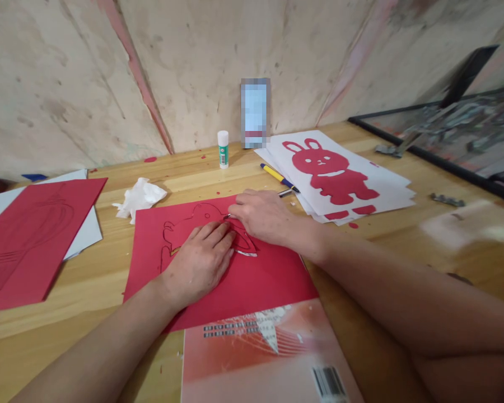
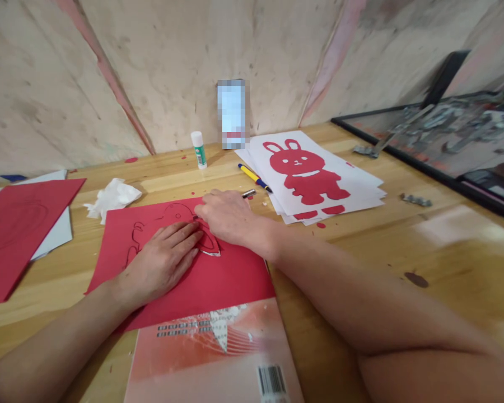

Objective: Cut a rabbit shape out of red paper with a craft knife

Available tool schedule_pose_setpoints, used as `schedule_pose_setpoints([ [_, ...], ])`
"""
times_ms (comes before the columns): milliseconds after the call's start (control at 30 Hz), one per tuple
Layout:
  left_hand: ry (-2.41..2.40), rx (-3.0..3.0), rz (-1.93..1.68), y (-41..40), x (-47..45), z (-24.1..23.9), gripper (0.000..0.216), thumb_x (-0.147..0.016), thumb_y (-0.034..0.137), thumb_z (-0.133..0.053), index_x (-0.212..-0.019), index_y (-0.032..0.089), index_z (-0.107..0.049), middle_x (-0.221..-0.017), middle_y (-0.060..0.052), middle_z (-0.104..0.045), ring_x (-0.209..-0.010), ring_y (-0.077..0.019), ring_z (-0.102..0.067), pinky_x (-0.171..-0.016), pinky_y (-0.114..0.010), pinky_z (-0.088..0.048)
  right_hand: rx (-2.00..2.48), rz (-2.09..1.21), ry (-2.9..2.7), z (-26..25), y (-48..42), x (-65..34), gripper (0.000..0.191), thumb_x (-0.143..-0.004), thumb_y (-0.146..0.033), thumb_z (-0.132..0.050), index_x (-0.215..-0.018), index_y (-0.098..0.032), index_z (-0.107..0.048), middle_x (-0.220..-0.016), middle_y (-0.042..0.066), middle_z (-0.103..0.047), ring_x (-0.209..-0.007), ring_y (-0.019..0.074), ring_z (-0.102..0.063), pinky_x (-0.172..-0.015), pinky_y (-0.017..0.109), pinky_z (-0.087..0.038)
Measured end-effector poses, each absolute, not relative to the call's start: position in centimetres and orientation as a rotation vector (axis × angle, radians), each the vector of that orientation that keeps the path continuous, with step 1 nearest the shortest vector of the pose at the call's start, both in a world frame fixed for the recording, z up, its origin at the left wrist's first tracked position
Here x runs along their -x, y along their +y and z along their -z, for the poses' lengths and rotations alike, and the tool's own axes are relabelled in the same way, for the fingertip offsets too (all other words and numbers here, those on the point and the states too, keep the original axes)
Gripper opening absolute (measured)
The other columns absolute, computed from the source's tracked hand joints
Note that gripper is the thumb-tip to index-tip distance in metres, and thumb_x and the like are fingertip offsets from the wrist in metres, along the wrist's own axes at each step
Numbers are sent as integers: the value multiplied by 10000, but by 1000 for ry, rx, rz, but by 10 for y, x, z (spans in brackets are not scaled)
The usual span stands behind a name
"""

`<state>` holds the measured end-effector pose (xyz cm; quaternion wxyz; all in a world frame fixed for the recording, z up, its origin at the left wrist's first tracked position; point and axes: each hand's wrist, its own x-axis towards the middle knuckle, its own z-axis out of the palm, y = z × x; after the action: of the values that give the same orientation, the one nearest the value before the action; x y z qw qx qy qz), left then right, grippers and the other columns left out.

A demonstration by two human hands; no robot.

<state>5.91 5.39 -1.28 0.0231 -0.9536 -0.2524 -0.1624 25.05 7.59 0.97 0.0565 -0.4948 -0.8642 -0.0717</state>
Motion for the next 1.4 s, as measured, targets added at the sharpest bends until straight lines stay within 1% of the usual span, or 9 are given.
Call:
schedule_pose_setpoints([
  [167,-791,2930,509,54,-60,13,335,-955,225,-387,-1187,79,-581,-1223,-177,-592,-1159,-305,-522,-901,-472,-486,1477,235,-2653,-12,74,-248,239,-906,-142,-451,-870,-171,-686,-829,73,-658,-772,166,-499,-562,302,-198],
  [433,-796,2918,490,55,-59,14,337,-952,235,-398,-1199,88,-574,-1230,-158,-597,-1144,-298,-525,-896,-462,-487,1463,248,-2681,-12,74,-246,207,-884,-131,-475,-877,-163,-679,-806,73,-669,-775,173,-531,-569,291,-236],
  [567,-802,2916,475,55,-59,14,336,-950,239,-406,-1204,91,-571,-1222,-151,-603,-1139,-292,-528,-891,-451,-489,1468,242,-2684,-13,76,-246,212,-895,-146,-465,-878,-163,-676,-802,72,-672,-780,178,-555,-562,288,-250],
  [700,-813,2929,465,55,-58,14,341,-952,250,-408,-1221,107,-559,-1241,-139,-596,-1157,-288,-518,-900,-450,-485,1433,264,-2695,-13,77,-246,188,-877,-136,-484,-873,-157,-671,-806,74,-676,-815,193,-572,-557,289,-270],
  [933,-810,2943,476,56,-57,13,334,-951,243,-411,-1220,111,-560,-1256,-136,-591,-1156,-285,-520,-896,-445,-486,1406,274,-2707,-16,76,-246,199,-862,-121,-475,-875,-159,-670,-819,77,-687,-813,228,-595,-544,312,-305],
  [1133,-811,2945,483,56,-57,13,330,-948,246,-417,-1212,112,-562,-1248,-138,-593,-1151,-284,-523,-888,-446,-490,1451,270,-2719,-16,76,-247,186,-855,-122,-490,-886,-161,-669,-849,92,-685,-806,211,-592,-557,300,-321],
  [1400,-821,2949,483,55,-57,13,331,-946,241,-418,-1215,110,-559,-1249,-141,-593,-1157,-282,-518,-897,-453,-489,1518,225,-2729,-20,75,-248,219,-852,-105,-475,-888,-171,-680,-850,78,-689,-790,187,-585,-542,286,-280],
])
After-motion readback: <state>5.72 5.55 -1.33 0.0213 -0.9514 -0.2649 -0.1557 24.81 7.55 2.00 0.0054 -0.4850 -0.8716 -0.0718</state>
